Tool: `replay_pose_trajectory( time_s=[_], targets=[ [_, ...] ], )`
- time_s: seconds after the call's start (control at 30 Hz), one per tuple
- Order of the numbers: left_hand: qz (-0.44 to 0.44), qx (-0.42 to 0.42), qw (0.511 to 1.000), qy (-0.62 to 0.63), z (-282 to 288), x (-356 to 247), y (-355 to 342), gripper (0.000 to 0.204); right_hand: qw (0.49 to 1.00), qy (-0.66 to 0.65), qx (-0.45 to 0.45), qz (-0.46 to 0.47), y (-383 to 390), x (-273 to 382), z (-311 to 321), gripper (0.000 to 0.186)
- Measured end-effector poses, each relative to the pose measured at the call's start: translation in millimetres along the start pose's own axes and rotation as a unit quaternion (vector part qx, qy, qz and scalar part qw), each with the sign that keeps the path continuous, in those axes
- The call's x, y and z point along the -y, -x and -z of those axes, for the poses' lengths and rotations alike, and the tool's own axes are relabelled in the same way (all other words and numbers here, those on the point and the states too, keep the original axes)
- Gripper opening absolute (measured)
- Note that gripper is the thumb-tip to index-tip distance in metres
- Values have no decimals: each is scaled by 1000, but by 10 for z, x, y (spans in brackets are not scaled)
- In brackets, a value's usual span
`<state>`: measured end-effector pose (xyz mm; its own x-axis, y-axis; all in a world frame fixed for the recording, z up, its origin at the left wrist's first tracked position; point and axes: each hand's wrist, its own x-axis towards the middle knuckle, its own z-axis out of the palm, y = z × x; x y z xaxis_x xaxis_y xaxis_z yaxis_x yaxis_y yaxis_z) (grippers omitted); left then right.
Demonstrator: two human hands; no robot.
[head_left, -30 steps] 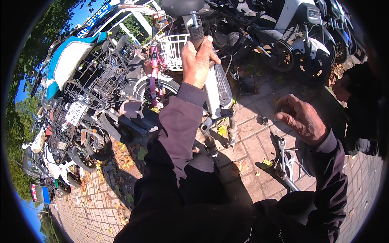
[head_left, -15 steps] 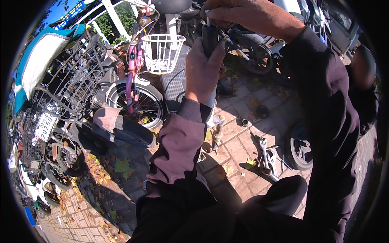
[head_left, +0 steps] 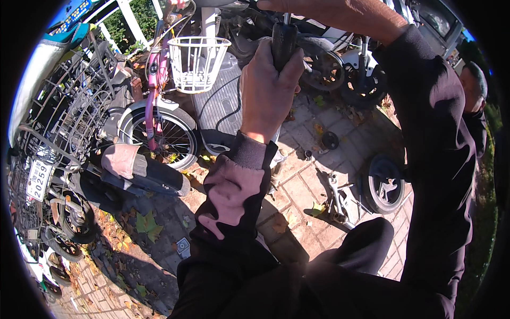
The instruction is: The person disassembles a bicycle fork stanchion, removes a seal, and reassembles the components. They briefly retrieve a phone from their jacket pocket and return it before continuing to manipulate the fork parts.
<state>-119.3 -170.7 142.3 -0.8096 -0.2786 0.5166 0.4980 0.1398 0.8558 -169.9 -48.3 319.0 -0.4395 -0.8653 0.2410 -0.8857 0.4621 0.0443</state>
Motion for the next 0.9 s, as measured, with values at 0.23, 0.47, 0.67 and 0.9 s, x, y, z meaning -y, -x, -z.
replay_pose_trajectory(
  time_s=[0.23, 0.47, 0.67, 0.9],
  targets=[
    [-13, 9, 1000, 18, 10, 8, -6, 30, 995, -94, -5, 23, -33, -66, -54, 42],
    [-15, -12, 998, -57, -27, -80, 16, 23, 995, -62, -41, 66, -56, -177, -68, 50],
    [129, -48, 989, -60, -31, -96, 111, 23, 977, -162, 44, 131, -69, -428, -15, 27],
    [234, 35, 972, -15, 69, -335, 32, 28, 963, -219, 56, 144, -147, -626, -228, 25]
  ],
)
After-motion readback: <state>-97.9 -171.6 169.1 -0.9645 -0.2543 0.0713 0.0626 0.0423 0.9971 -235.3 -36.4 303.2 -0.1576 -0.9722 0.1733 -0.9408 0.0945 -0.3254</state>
